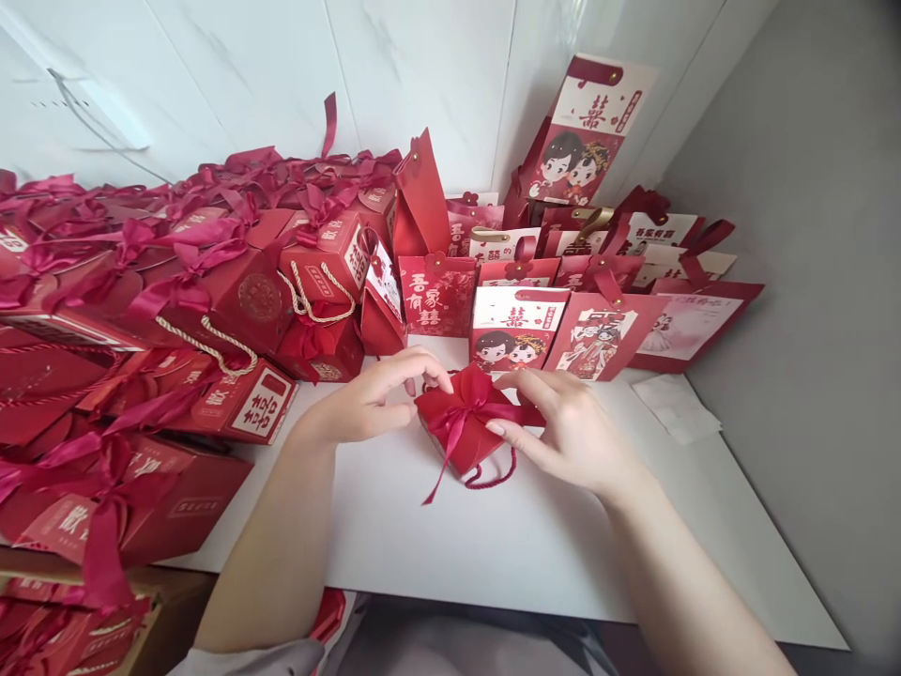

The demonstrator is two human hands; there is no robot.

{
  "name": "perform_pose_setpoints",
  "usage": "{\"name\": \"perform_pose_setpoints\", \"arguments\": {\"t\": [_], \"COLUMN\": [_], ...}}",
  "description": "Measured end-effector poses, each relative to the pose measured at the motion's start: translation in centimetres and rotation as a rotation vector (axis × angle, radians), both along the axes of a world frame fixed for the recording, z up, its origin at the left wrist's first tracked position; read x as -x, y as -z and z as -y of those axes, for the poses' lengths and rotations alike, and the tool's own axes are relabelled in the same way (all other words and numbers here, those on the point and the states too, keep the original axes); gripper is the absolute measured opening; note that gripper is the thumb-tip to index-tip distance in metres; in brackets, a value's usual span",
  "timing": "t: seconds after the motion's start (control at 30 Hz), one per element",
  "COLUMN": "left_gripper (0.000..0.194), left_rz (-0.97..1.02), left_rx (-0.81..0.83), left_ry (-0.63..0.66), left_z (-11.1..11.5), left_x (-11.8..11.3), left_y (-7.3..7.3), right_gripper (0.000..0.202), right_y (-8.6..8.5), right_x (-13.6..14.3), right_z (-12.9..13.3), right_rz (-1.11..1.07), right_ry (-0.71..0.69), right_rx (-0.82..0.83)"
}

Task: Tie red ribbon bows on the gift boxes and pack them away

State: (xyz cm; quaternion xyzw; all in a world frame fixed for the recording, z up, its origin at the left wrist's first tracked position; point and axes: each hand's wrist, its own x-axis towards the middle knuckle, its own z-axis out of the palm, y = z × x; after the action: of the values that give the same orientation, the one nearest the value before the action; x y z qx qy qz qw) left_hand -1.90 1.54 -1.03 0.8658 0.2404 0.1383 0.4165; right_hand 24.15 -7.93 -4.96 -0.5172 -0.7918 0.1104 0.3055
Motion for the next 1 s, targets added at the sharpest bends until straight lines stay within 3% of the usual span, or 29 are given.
{"name": "perform_pose_setpoints", "arguments": {"t": [0.1,0.2,0.33,0.5,0.67,0.83,1.0], "left_gripper": [0.021,0.006,0.033,0.014,0.013,0.017,0.017], "left_rz": [0.012,-0.036,-0.046,-0.027,0.125,0.227,0.201], "left_rx": [0.014,0.033,0.007,0.035,0.16,0.472,0.588], "left_ry": [-0.004,0.038,0.086,0.054,-0.122,-0.421,-0.432], "left_z": [0.0,0.2,0.2,0.1,0.1,0.0,0.3], "left_x": [-0.3,-0.6,-0.6,-0.4,-0.6,-1.8,-1.9], "left_y": [0.1,0.2,0.6,0.7,0.8,1.0,0.7], "right_gripper": [0.032,0.036,0.04,0.039,0.04,0.031,0.027], "right_y": [0.1,0.2,0.2,0.4,0.4,0.6,0.6], "right_x": [0.4,0.9,1.5,1.5,1.5,1.8,2.1], "right_z": [-0.1,-0.1,-0.1,-0.1,0.0,0.1,0.1], "right_rz": [-0.013,-0.005,0.032,0.047,0.041,0.039,0.031], "right_ry": [-0.004,-0.107,-0.237,-0.213,-0.168,-0.1,-0.088], "right_rx": [-0.114,-0.196,-0.144,-0.139,-0.139,-0.191,-0.215]}}
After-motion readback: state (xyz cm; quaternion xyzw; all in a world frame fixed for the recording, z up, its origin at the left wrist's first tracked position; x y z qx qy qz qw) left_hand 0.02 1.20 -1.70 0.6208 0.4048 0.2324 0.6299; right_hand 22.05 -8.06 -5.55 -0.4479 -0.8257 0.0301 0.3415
